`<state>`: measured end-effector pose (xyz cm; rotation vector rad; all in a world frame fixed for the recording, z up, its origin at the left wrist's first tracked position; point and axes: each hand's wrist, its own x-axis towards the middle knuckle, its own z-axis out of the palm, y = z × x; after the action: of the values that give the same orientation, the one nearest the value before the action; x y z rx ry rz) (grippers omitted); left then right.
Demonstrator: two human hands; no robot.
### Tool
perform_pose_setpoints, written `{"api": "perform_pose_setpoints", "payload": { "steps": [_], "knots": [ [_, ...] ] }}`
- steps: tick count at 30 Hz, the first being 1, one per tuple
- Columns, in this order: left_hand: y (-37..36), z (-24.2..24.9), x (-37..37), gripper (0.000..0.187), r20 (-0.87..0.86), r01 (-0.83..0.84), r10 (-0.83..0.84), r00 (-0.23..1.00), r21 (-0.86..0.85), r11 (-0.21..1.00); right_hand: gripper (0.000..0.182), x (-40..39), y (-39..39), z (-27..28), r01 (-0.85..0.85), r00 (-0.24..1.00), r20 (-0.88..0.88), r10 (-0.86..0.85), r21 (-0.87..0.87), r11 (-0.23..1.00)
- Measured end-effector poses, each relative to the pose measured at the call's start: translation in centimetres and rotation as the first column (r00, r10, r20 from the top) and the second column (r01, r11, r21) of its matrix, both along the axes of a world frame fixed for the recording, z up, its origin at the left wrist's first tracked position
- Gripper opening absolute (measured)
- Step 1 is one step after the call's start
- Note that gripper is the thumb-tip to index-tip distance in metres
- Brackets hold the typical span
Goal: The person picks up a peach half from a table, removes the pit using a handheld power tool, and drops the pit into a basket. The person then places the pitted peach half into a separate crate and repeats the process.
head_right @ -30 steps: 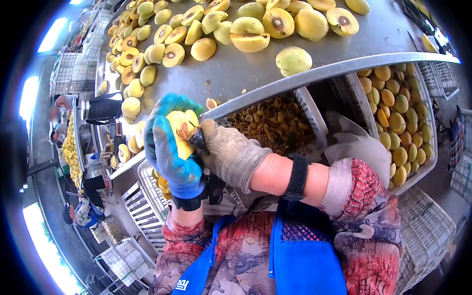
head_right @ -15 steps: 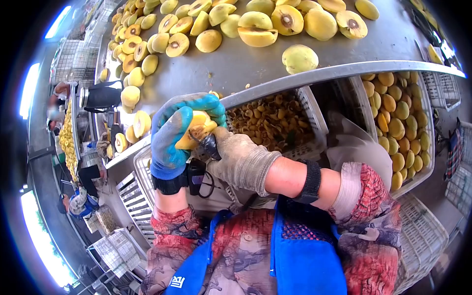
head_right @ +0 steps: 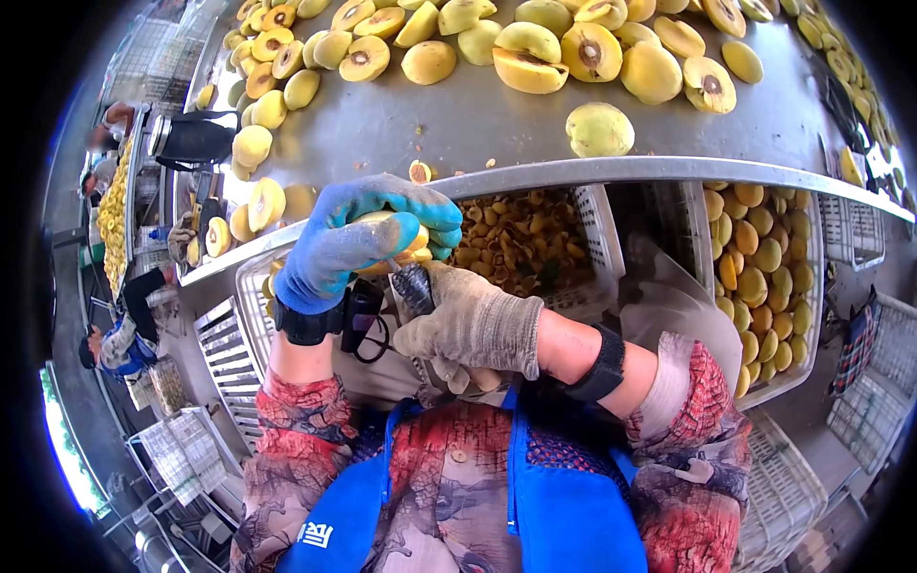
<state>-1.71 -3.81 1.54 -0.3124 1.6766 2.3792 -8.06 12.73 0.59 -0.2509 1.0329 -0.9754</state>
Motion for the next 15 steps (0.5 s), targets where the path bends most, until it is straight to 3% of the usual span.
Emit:
{"api": "perform_pose_setpoints", "payload": {
  "steps": [2,5,8,11,14,15],
  "knots": [
    [-0.1,-0.1,0.0,0.026,-0.032,0.017,-0.015,0.999,0.056,0.998,0.027,-0.2,0.3,0.4,-0.004,0.999,0.052,0.005,-0.007,1.000],
    [-0.2,0.7,-0.2,0.026,0.003,0.014,-0.014,1.000,0.048,0.999,0.022,-0.1,0.6,-0.4,0.100,0.948,0.316,-0.039,-0.178,0.979],
    [-0.2,2.0,-1.0,0.028,-0.025,0.029,-0.030,0.999,-0.009,1.000,0.021,-0.6,0.4,0.8,0.087,0.989,0.134,-0.061,-0.199,0.976],
    [-0.4,3.2,-2.2,0.031,-0.025,0.077,-0.080,0.996,-0.120,0.990,0.019,-1.2,-0.2,2.3,0.032,0.994,-0.104,-0.040,-0.081,0.996],
    [-0.5,5.2,-3.3,0.031,0.005,0.115,-0.115,0.993,-0.170,0.979,0.018,-1.6,0.0,2.8,0.079,0.996,0.056,-0.071,-0.165,0.983],
    [-0.6,5.9,-3.6,0.030,0.027,0.138,-0.135,0.990,-0.163,0.977,0.017,-1.4,0.1,1.9,0.154,0.966,0.244,-0.089,-0.261,0.953]
  ]
}}
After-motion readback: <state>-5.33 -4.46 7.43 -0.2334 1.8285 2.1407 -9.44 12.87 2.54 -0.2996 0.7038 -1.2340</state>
